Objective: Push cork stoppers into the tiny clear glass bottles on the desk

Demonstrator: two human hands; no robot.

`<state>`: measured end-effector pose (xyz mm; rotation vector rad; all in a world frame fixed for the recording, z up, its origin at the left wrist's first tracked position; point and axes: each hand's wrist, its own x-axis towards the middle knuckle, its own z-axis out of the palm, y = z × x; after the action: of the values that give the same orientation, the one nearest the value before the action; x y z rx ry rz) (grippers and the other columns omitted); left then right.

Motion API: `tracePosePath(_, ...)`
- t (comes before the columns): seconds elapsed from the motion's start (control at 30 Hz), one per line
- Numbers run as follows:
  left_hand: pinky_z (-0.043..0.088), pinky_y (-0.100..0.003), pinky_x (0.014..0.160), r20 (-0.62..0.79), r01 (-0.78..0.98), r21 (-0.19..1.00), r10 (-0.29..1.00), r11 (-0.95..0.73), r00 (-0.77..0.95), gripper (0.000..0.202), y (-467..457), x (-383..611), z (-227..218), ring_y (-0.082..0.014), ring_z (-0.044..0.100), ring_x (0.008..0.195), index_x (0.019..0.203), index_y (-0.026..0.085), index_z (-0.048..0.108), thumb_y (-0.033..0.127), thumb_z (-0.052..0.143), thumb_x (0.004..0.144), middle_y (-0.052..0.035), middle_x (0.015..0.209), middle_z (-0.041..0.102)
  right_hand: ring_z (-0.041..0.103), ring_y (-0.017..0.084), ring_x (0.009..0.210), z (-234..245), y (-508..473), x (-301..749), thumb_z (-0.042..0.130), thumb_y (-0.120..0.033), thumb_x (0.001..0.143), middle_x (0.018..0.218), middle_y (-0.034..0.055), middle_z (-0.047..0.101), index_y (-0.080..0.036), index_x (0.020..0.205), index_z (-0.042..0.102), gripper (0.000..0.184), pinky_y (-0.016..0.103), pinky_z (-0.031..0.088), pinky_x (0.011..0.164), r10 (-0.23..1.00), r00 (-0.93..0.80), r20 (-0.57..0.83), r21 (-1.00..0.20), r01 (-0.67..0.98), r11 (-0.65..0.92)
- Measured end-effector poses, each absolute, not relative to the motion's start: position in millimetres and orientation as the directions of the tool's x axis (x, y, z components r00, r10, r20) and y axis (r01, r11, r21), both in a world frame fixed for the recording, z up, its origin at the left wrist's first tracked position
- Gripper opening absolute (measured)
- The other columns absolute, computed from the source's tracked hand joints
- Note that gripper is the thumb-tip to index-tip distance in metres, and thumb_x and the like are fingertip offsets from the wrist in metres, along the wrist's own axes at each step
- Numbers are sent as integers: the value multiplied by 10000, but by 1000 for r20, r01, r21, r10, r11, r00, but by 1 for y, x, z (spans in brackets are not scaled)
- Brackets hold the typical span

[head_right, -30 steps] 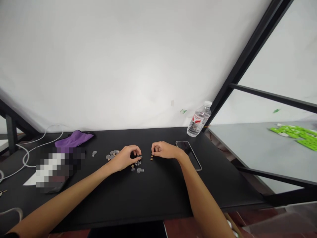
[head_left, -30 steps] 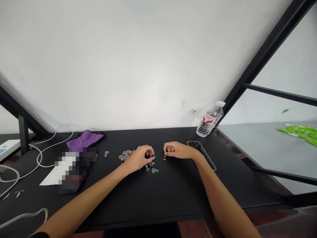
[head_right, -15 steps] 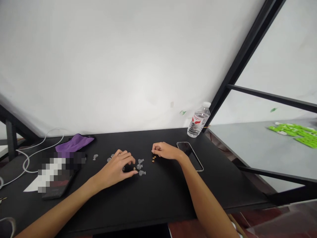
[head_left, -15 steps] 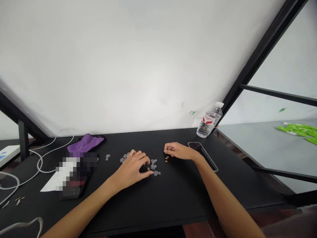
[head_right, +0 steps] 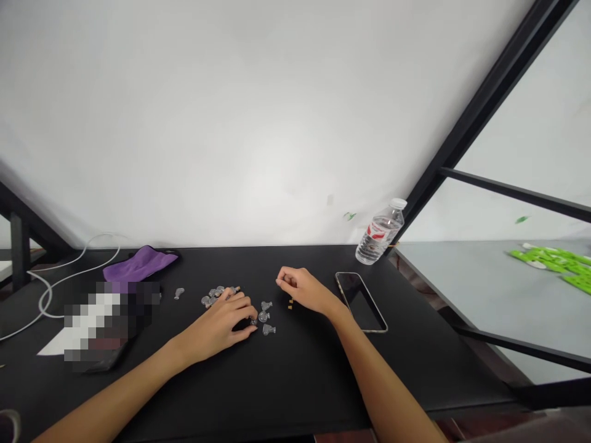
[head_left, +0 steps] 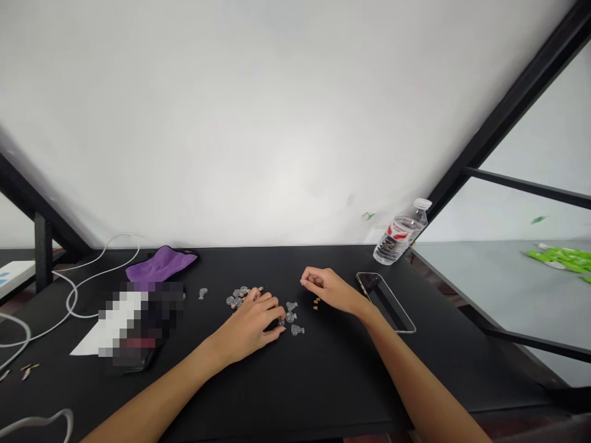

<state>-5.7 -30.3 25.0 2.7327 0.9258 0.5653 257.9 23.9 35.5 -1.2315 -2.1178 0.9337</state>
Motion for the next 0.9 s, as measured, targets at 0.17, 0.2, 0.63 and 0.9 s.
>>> tracePosePath(0.17, 400, -389, 959, 345, 519, 467, 687, -716, 639, 86, -32, -6, 28, -181, 604, 874, 997, 232, 631, 156, 602, 970, -1, 952, 681, 376, 120, 581, 38, 17, 249, 543, -527, 993, 629, -66, 420, -204, 868, 591, 349, 249, 327, 559, 882, -466, 72, -806, 494, 326)
tracePosePath(0.2, 409, -389, 964, 371, 507, 512, 710, -694, 598, 108, -32, -6, 28, -182, 611, 889, 1017, 239, 636, 150, 602, 966, -4, 974, 689, 389, 121, 584, 39, 15, 247, 542, -523, 996, 639, -62, 429, -207, 879, 591, 341, 249, 338, 561, 877, -475, 64, -818, 479, 319)
tracePosePath(0.63, 485, -318, 822, 461, 346, 725, 793, -595, 398, 154, -29, 4, 23, -172, 612, 852, 999, 234, 647, 113, 626, 906, -10, 896, 644, 441, 139, 645, 49, -2, 226, 446, -496, 1058, 723, -29, 525, -207, 844, 553, 375, 265, 354, 624, 788, -610, 79, -823, 406, 397)
tracePosePath(0.9, 477, -319, 836, 442, 337, 737, 795, -586, 416, 144, -29, 5, 24, -165, 604, 848, 1001, 238, 652, 124, 626, 919, -3, 903, 650, 440, 137, 655, 50, -3, 225, 397, -411, 1088, 710, -42, 480, -213, 831, 496, 339, 272, 339, 643, 755, -651, 81, -795, 414, 443)
